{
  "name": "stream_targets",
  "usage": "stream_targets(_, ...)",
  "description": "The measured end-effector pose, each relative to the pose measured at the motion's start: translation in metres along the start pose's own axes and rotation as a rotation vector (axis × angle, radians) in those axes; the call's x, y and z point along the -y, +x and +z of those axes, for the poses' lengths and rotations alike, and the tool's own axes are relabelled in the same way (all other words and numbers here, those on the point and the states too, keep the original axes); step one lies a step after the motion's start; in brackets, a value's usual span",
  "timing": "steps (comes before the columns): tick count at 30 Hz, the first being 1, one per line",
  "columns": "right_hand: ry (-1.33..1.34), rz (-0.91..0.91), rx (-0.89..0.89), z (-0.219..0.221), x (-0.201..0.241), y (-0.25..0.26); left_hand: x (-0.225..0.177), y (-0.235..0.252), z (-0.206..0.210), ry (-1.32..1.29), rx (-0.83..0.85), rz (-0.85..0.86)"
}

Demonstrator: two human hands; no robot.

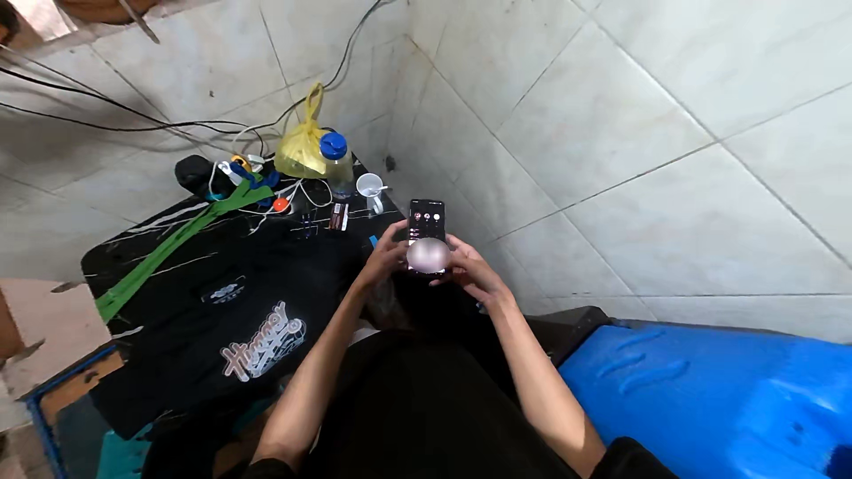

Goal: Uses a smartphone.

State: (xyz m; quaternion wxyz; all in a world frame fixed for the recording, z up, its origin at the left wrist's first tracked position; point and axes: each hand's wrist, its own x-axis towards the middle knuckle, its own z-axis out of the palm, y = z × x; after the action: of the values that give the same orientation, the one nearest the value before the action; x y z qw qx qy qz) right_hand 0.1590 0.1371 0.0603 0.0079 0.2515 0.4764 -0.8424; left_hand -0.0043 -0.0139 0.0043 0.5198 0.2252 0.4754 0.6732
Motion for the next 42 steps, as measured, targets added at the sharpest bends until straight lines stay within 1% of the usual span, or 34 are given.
stream_targets(3, 0.009, 0.004, -0.018, -0.002, 0.0, -0.004, -0.002, -0.004, -0.006, 0.009, 0.185, 0.03)
stream_targets(5, -0.007, 0.006, -0.049, -0.003, -0.003, -0.003, -0.002, -0.004, -0.005, 0.023, 0.221, 0.048)
stream_targets(10, -0.091, -0.02, -0.173, -0.001, -0.01, 0.004, 0.002, -0.002, -0.002, -0.007, 0.192, 0.017)
stream_targets(17, -0.123, -0.012, -0.211, 0.004, -0.008, 0.006, 0.003, -0.002, -0.003, -0.006, 0.204, 0.055)
stream_targets(22, -0.156, -0.016, -0.288, 0.01, -0.009, 0.012, 0.006, -0.002, -0.007, -0.018, 0.2, 0.047)
stream_targets(26, -0.206, -0.015, -0.356, 0.014, -0.01, 0.016, 0.0, -0.005, -0.001, 0.022, 0.168, 0.043)
stream_targets(29, -0.182, -0.011, -0.3, 0.013, -0.008, 0.014, 0.001, -0.005, -0.004, 0.022, 0.15, 0.051)
stream_targets(32, -0.119, 0.0, -0.16, 0.011, -0.003, 0.007, -0.001, -0.006, -0.006, 0.025, 0.1, 0.042)
stream_targets(35, -0.082, -0.024, -0.056, 0.007, -0.005, 0.006, -0.005, -0.006, -0.006, 0.04, 0.067, 0.03)
stream_targets(37, -0.079, -0.036, -0.034, 0.005, -0.007, 0.008, -0.005, -0.005, -0.006, 0.029, 0.062, 0.03)
stream_targets(42, -0.081, -0.017, -0.05, 0.008, -0.004, 0.008, -0.004, -0.005, -0.006, -0.001, 0.046, 0.025)
